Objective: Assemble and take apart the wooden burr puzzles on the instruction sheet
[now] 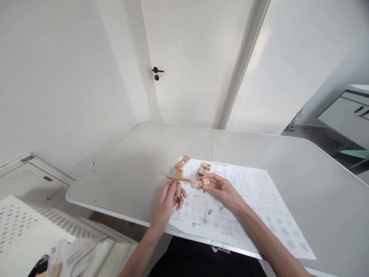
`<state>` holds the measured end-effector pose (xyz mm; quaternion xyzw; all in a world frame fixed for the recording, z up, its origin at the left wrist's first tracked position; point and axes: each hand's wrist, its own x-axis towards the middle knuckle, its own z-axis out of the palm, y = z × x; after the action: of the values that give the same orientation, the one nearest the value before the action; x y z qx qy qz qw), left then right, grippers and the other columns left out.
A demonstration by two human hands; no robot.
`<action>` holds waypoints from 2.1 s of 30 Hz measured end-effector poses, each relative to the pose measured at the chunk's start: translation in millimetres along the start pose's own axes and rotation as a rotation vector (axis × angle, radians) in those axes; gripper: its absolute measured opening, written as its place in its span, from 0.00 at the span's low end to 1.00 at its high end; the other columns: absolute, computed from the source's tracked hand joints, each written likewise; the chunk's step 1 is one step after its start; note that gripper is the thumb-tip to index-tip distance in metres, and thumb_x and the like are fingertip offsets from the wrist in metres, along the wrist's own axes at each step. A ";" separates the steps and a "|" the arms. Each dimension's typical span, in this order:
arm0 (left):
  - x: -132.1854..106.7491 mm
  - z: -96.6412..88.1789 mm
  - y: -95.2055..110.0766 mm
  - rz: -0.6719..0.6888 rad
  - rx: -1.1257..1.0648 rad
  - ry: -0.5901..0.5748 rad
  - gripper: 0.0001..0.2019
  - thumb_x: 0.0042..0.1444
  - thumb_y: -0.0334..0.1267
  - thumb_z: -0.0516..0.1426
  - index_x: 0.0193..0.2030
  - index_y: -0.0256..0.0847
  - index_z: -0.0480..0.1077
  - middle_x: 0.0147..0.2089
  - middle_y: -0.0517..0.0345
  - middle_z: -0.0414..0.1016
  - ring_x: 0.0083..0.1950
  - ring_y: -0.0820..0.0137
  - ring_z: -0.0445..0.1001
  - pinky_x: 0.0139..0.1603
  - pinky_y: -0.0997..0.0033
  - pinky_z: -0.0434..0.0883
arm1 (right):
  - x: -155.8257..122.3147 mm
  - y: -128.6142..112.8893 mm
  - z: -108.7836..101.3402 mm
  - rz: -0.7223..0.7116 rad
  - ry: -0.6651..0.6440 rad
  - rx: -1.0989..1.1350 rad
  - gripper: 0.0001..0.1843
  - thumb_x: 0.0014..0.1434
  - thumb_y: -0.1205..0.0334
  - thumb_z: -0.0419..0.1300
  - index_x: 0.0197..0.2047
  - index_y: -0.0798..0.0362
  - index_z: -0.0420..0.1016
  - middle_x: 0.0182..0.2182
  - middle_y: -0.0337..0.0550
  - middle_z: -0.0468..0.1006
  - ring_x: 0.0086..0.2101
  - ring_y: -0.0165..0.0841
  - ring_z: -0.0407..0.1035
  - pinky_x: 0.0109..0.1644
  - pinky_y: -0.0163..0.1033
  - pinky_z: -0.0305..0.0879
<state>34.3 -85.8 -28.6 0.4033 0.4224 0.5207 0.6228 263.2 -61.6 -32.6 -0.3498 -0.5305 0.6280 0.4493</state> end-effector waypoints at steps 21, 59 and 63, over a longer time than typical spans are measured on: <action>-2.1 1.1 2.3 0.009 0.011 -0.013 0.22 0.63 0.59 0.61 0.45 0.40 0.67 0.32 0.58 0.75 0.21 0.77 0.64 0.22 0.76 0.57 | 1.9 3.4 -0.4 0.006 0.174 -0.074 0.24 0.62 0.41 0.69 0.51 0.50 0.77 0.35 0.43 0.82 0.33 0.36 0.71 0.41 0.42 0.67; -3.4 0.6 6.4 -0.070 -0.162 0.085 0.30 0.59 0.64 0.63 0.27 0.44 0.53 0.20 0.73 0.50 0.17 0.81 0.52 0.20 0.77 0.54 | 117.6 21.5 22.2 -0.393 0.055 -1.360 0.18 0.68 0.70 0.56 0.59 0.52 0.74 0.58 0.55 0.76 0.59 0.49 0.64 0.64 0.53 0.61; -3.3 -0.5 5.7 -0.086 -0.181 0.065 0.29 0.60 0.62 0.63 0.27 0.44 0.54 0.20 0.73 0.48 0.17 0.81 0.50 0.20 0.77 0.53 | 139.0 24.1 7.2 -0.350 -0.005 -1.372 0.14 0.70 0.68 0.57 0.56 0.54 0.77 0.54 0.55 0.78 0.55 0.47 0.67 0.61 0.50 0.61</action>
<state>31.7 -88.3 -23.0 0.3098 0.4107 0.5424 0.6641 203.1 65.1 -49.6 -0.4619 -0.8561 0.0713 0.2205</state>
